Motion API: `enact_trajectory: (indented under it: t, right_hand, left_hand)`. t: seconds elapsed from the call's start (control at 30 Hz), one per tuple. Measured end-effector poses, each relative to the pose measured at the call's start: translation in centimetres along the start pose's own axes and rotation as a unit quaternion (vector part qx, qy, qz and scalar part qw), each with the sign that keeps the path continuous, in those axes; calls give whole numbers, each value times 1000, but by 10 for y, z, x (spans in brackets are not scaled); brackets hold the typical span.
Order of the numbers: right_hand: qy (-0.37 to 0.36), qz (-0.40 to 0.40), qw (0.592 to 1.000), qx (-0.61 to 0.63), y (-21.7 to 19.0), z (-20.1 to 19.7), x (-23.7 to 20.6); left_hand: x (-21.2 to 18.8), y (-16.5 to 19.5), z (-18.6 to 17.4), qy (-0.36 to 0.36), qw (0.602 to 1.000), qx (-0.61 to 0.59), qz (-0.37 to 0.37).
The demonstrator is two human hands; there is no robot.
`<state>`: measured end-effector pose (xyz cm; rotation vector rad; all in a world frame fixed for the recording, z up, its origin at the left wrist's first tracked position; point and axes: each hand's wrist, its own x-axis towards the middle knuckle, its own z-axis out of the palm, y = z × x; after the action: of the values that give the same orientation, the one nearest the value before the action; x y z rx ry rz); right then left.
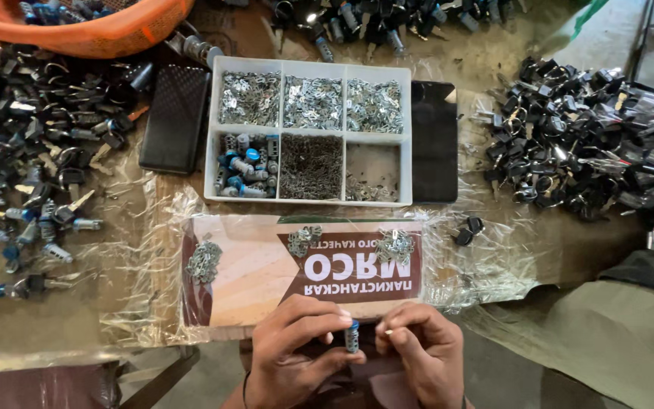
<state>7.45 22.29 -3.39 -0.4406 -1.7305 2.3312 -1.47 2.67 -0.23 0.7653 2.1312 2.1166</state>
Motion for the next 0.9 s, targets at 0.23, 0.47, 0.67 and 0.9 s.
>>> enact_trajectory:
  t: [0.23,0.47,0.67,0.9]
  right_hand:
    - [-2,-266,907,-328,-24,32,0]
    - [-26,-211,927,-310,-27,36,1]
    - [-78,-225,930,-280,-28,36,8]
    - [-33,-304,883,-355,-16,40,0]
  left_hand:
    - [-3,1,-7,-19,1000,12,-2]
    - [-7,1,-11,-23,1000,6,5]
    - [-7,1,-9,-17,999,35,12]
    - [-3,3,-10,-6,995,95,42]
